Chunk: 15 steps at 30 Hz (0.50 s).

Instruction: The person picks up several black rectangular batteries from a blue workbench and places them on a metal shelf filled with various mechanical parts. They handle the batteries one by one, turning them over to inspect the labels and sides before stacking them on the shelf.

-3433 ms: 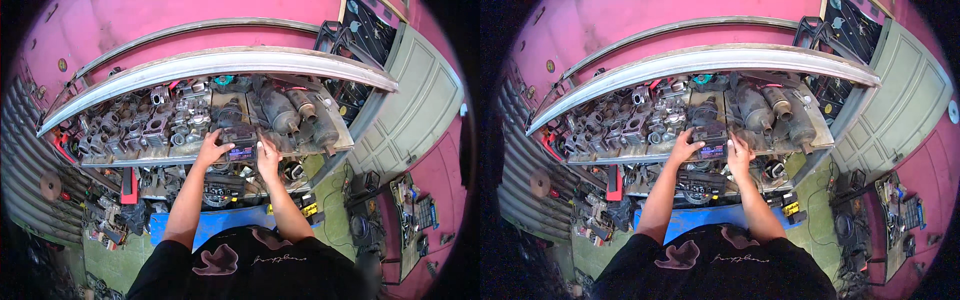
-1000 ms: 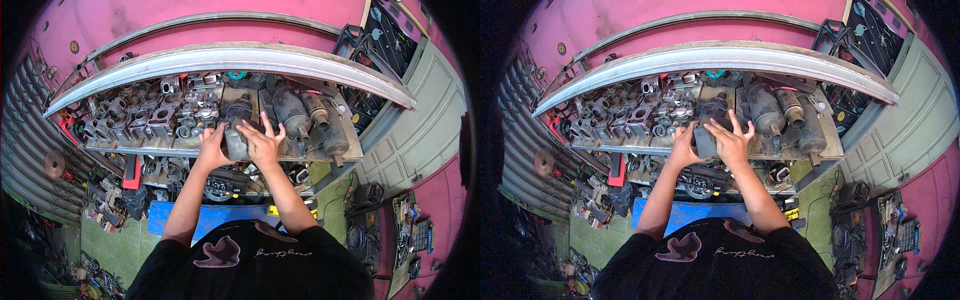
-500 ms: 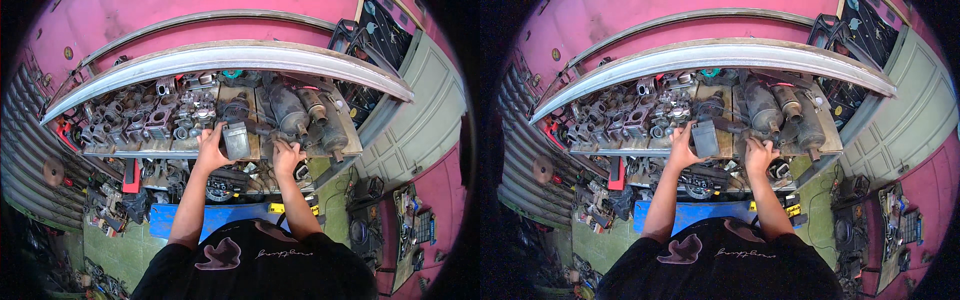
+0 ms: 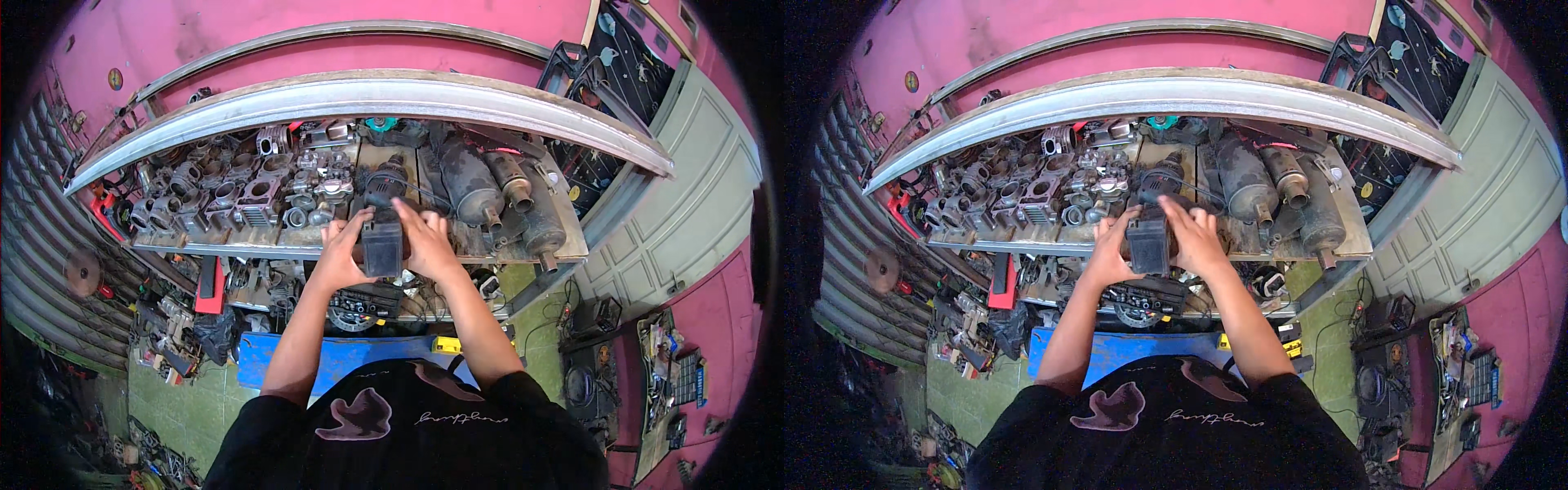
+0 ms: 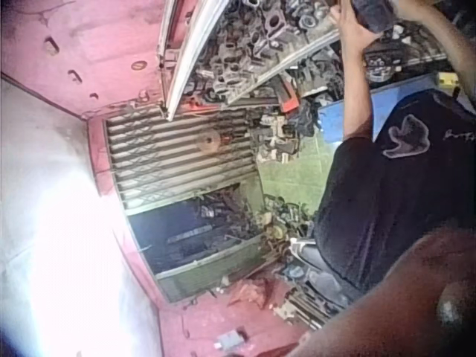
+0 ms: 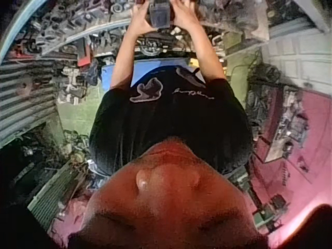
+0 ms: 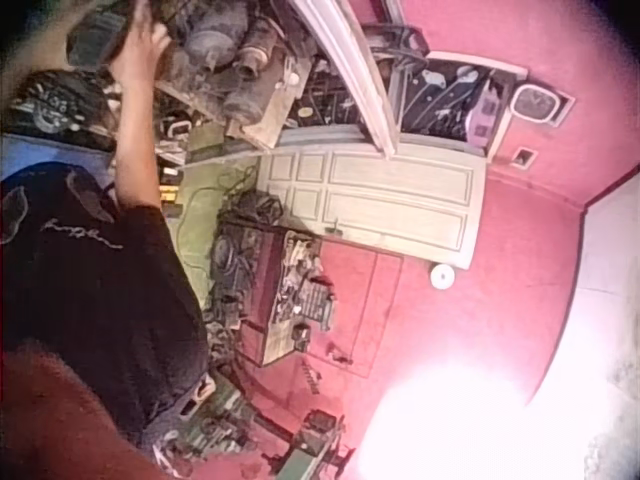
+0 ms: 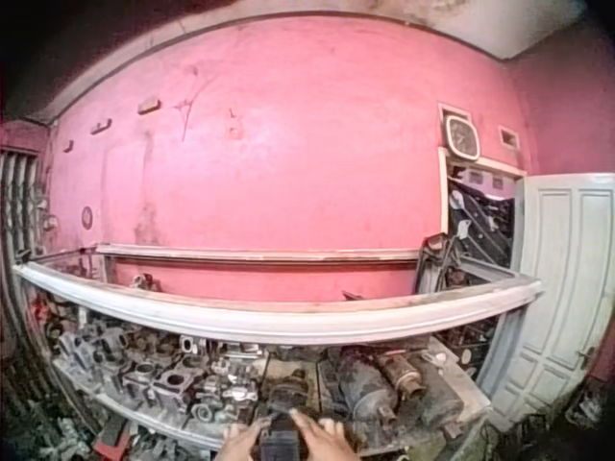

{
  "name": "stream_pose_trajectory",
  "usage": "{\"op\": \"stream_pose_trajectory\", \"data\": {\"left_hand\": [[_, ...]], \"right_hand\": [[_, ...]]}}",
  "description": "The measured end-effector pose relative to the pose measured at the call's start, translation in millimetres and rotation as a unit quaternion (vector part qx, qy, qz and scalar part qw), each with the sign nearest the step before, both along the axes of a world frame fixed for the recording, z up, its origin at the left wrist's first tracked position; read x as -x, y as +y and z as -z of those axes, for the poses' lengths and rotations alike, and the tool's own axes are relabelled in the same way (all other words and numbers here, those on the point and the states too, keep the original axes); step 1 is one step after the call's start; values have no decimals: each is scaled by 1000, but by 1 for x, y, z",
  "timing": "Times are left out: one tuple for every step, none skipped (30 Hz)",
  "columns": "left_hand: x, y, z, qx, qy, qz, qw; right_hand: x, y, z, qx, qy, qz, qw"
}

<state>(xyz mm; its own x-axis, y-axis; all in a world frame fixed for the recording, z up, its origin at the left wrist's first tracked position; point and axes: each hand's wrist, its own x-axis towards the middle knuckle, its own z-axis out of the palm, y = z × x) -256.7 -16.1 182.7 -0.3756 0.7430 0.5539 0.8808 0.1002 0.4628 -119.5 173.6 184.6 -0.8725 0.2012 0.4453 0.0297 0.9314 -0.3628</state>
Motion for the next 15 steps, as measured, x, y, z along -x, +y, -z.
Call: {"op": "stream_pose_trajectory", "data": {"left_hand": [[2, -2, 0, 5, -9, 5, 1000], [4, -6, 0, 11, -18, 7, 1000], [6, -9, 0, 17, -27, 10, 999], [9, -11, 0, 24, -30, 12, 999], [12, -12, -1, 48, -20, 7, 999], [14, -14, -2, 72, -10, 2, 997], [16, -14, -3, 95, 0, -3, 995], [18, -16, -2, 78, 5, -8, 997], [19, -17, -1, 60, 11, -12, 998], [21, -18, 0, 42, 16, -17, 999], [19, -18, -1, 49, 20, -32, 998], [15, -16, -1, 56, 24, -48, 997], [12, -13, -1, 63, 28, -64, 996], [8, -8, -2, 71, 44, -69, 994], [6, -4, 3, 43, 47, -63, 996]], "right_hand": [[5, 5, 2, -8, 6, -32, 999], [7, 5, -3, 6, 11, -67, 998], [7, 5, -1, -6, 26, -66, 997], [8, 5, 3, -17, 42, -65, 997], [9, 4, 5, -29, 59, -62, 996], [8, -1, 8, -46, 55, -25, 997], [5, -4, 11, -52, 63, -3, 997], [1, -10, 10, -58, 70, 17, 996], [-2, -16, 8, -63, 77, 37, 994], [-3, -19, 6, -85, 82, 49, 992], [-4, -21, 3, -86, 65, 54, 993], [-4, -22, -1, -87, 49, 59, 993], [-3, -22, -4, -89, 32, 64, 993], [-1, -20, -5, -94, 10, 69, 993], [0, -23, -3, -110, 3, 73, 991]]}}
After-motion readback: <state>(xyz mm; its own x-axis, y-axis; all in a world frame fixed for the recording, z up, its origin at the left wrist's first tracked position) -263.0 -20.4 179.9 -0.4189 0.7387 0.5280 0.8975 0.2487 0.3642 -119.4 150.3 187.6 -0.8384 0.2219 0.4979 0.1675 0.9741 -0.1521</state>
